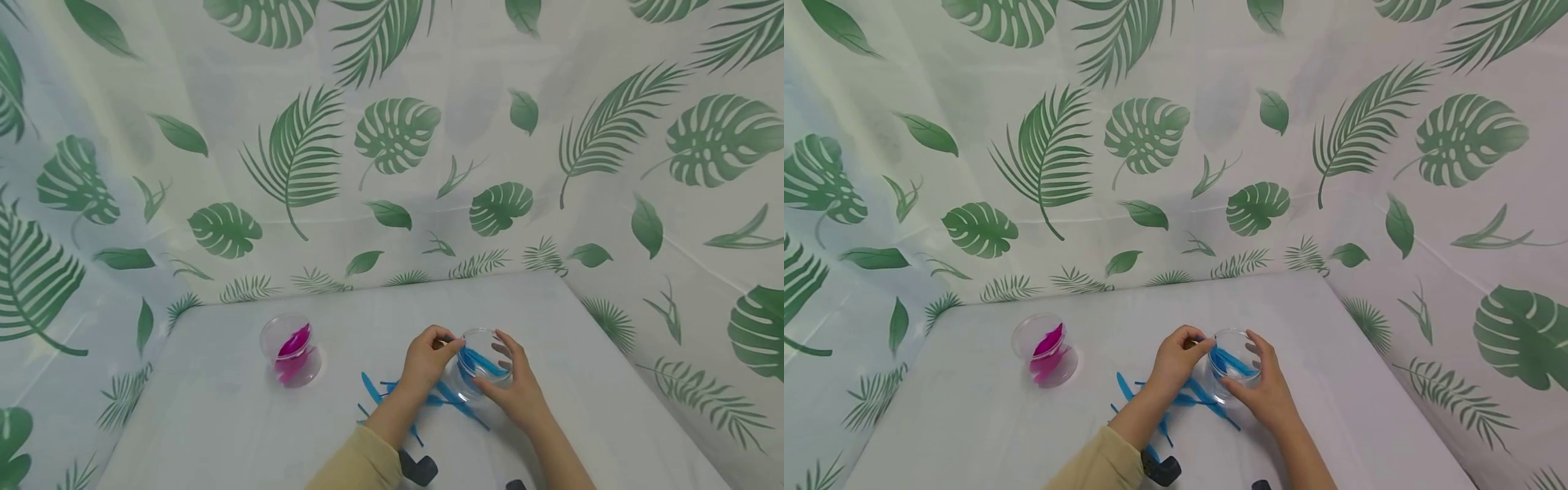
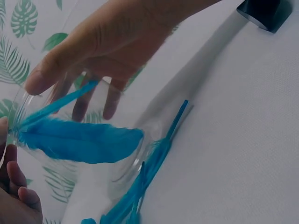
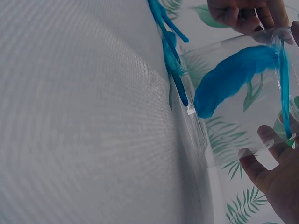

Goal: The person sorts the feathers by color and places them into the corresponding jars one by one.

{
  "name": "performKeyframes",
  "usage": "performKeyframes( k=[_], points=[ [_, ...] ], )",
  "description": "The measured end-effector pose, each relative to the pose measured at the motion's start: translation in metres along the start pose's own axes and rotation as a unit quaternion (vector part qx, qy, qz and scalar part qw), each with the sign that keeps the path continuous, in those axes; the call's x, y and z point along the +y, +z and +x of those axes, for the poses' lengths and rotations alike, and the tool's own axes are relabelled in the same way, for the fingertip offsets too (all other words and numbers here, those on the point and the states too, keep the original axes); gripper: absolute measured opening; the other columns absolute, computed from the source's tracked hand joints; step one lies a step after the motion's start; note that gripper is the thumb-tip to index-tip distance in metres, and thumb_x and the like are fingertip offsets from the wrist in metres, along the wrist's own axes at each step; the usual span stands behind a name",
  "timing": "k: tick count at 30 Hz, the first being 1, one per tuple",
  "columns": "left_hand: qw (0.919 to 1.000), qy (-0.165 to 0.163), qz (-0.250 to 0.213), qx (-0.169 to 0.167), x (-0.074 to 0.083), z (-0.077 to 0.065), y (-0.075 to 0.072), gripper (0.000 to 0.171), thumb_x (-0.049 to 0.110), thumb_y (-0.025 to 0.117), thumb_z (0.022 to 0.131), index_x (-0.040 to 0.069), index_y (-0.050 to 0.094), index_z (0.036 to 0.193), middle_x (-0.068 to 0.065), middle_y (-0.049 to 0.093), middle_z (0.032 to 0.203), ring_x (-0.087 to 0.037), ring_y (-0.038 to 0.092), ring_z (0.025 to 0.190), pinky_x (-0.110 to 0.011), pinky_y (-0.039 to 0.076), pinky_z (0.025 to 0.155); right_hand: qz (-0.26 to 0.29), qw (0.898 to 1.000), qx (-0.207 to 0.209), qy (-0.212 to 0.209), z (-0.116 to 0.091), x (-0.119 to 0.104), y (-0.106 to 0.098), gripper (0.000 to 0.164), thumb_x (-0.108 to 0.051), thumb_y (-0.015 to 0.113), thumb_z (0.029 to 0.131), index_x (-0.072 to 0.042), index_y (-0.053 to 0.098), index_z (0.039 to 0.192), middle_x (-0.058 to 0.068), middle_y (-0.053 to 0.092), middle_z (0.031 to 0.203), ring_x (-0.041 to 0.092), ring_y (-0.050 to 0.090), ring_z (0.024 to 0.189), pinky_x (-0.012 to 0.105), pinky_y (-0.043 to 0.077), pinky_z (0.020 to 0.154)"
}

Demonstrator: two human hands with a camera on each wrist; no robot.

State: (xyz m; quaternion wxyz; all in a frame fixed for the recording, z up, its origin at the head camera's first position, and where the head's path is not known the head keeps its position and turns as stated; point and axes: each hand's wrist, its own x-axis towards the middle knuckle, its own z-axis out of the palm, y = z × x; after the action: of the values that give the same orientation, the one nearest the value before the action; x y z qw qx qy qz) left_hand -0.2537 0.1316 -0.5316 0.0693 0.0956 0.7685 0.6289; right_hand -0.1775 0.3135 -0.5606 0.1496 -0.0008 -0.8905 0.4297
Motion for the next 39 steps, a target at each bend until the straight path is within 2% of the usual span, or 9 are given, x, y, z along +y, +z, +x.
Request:
performKeyframes(
  k=[8,13,18,24,28,32,36,39],
  points=[
    [0.9998,-0.001,-0.011,-0.013,0.001,-0.001,0.003,0.016,0.043,0.074,0.087,0.031,0.067,0.095,0.014,0.066,0.091,-0.007,0.059,0.078,-0.025,0.047,0.067,-0.002,1.0,0.006,-0.01,0.001,-0.002,-0.001,0.101,-0.033,0.084,0.078,-0.033,0.019,0.156,0.012,0.035,0.156,0.041,0.047,0.133,0.064,0.043,0.102],
    [0.9997,0.014,-0.013,-0.015,0.002,0.001,-0.002,0.023,0.042,0.075,0.086,0.03,0.068,0.104,0.013,0.066,0.094,-0.006,0.057,0.078,-0.022,0.047,0.065,-0.005,1.0,0.01,-0.027,0.002,-0.003,0.0,0.103,-0.029,0.085,0.078,-0.036,0.018,0.155,0.008,0.033,0.158,0.034,0.047,0.135,0.055,0.045,0.102],
    [0.9994,0.027,-0.021,-0.002,0.001,0.006,-0.022,0.028,0.042,0.074,0.087,0.026,0.069,0.109,0.009,0.067,0.096,-0.006,0.057,0.078,-0.022,0.047,0.064,-0.009,1.0,0.01,-0.025,0.003,-0.003,-0.001,0.103,-0.031,0.085,0.078,-0.036,0.017,0.156,0.007,0.033,0.158,0.033,0.047,0.135,0.052,0.044,0.102],
    [0.9994,0.016,-0.008,0.031,-0.01,0.015,-0.059,0.03,0.046,0.072,0.088,0.025,0.071,0.108,0.005,0.069,0.101,-0.009,0.057,0.084,-0.025,0.047,0.07,-0.011,1.0,0.004,-0.028,0.003,0.0,0.001,0.103,-0.03,0.084,0.079,-0.037,0.016,0.156,0.007,0.032,0.158,0.034,0.046,0.135,0.054,0.045,0.101],
    [0.9991,0.003,0.023,0.036,-0.023,0.015,-0.082,0.03,0.051,0.07,0.088,0.029,0.07,0.108,0.006,0.068,0.106,-0.012,0.057,0.091,-0.027,0.048,0.073,-0.004,1.0,-0.002,-0.027,0.002,0.003,0.002,0.103,-0.03,0.084,0.079,-0.039,0.015,0.155,0.008,0.032,0.158,0.036,0.045,0.135,0.058,0.044,0.101],
    [0.9969,-0.008,0.074,0.024,-0.041,0.009,-0.1,0.031,0.055,0.068,0.087,0.031,0.07,0.106,0.009,0.068,0.105,-0.013,0.056,0.093,-0.028,0.049,0.075,-0.005,1.0,-0.003,-0.026,0.002,0.004,0.004,0.103,-0.03,0.084,0.08,-0.039,0.015,0.155,0.01,0.031,0.158,0.038,0.044,0.135,0.06,0.044,0.101],
    [0.9904,0.0,0.137,-0.021,-0.057,-0.003,-0.114,0.028,0.047,0.069,0.089,0.027,0.071,0.109,0.008,0.068,0.103,-0.013,0.057,0.092,-0.03,0.05,0.078,-0.008,1.0,0.0,-0.026,0.002,0.002,0.002,0.104,-0.028,0.084,0.079,-0.038,0.014,0.156,0.01,0.03,0.158,0.038,0.044,0.135,0.059,0.044,0.101],
    [0.9787,0.003,0.194,-0.066,-0.067,-0.015,-0.123,0.027,0.041,0.069,0.091,0.025,0.072,0.112,0.006,0.068,0.107,-0.013,0.059,0.096,-0.035,0.052,0.084,-0.015,1.0,0.0,-0.025,0.003,0.0,0.001,0.104,-0.028,0.084,0.079,-0.037,0.015,0.156,0.01,0.031,0.158,0.036,0.045,0.135,0.056,0.044,0.102]
  ],
)
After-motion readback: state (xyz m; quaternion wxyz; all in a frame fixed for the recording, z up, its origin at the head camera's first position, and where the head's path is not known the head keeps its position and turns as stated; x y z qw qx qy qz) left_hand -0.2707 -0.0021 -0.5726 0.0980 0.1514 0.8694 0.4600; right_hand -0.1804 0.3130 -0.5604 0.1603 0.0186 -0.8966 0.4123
